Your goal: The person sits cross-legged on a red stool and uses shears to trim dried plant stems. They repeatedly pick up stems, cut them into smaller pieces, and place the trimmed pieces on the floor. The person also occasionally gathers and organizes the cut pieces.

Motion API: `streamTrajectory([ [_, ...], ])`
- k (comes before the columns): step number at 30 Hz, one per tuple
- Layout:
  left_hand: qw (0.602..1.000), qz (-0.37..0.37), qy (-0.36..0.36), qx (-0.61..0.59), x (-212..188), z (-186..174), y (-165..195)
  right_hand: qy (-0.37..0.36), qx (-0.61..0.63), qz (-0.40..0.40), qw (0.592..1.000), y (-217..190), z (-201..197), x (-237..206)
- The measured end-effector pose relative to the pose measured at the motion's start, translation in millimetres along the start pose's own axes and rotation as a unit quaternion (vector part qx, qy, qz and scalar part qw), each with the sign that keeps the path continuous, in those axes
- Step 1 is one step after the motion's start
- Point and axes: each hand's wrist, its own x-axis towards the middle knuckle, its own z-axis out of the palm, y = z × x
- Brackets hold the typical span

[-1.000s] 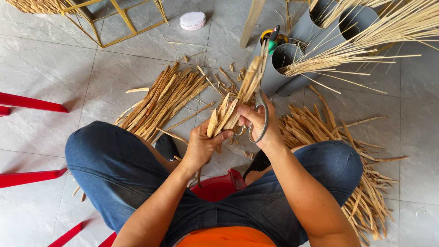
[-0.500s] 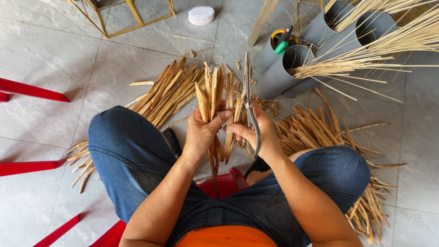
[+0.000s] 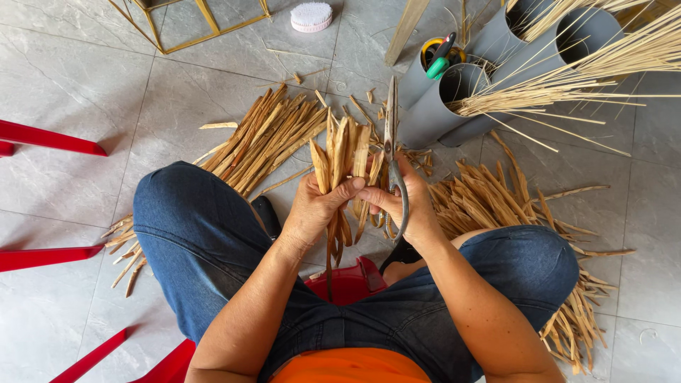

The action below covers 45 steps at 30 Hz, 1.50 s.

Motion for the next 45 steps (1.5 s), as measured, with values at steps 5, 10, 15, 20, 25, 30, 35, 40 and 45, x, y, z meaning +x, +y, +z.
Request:
streamTrajectory([
  [5,0.999,0.019,-0.038,-0.029,-5.2,1.1,10.4,0.002,0.015,0.034,0.999,1.2,-1.1,1.0],
  [10,0.994,0.009,-0.083,-0.071,-4.4,0.6,7.4,-0.014,-0.036,0.015,0.999,4.0,0.1,-0.5],
  [15,0.998,0.009,0.028,-0.048,0.4,-0.3,-0.5,0.042,-0.085,-0.028,0.995,4.6,0.6,-0.4],
  [20,0.996,0.007,0.053,-0.077,3.3,-2.6,-2.4,0.007,-0.104,-0.097,0.99,-1.1,-2.0,-7.8],
  [25,0.994,-0.009,0.068,-0.081,2.3,1.2,-3.8,-0.013,-0.149,-0.09,0.985,2.5,2.2,-11.7],
  [30,0.994,-0.029,0.053,-0.095,3.6,2.6,-7.2,-0.003,-0.114,-0.092,0.989,10.7,1.2,-8.3],
  [35,0.996,-0.018,0.05,-0.069,5.4,0.9,-11.9,0.05,-0.138,-0.043,0.988,12.3,3.6,-7.5],
  [40,0.994,0.056,0.076,0.047,5.1,-7.5,7.9,0.046,-0.06,-0.024,0.997,8.0,0.9,-5.4],
  [45,0.966,0.207,0.143,0.065,0.3,-56.3,85.1,0.032,0.018,-0.044,0.998,0.7,-5.6,-8.5],
])
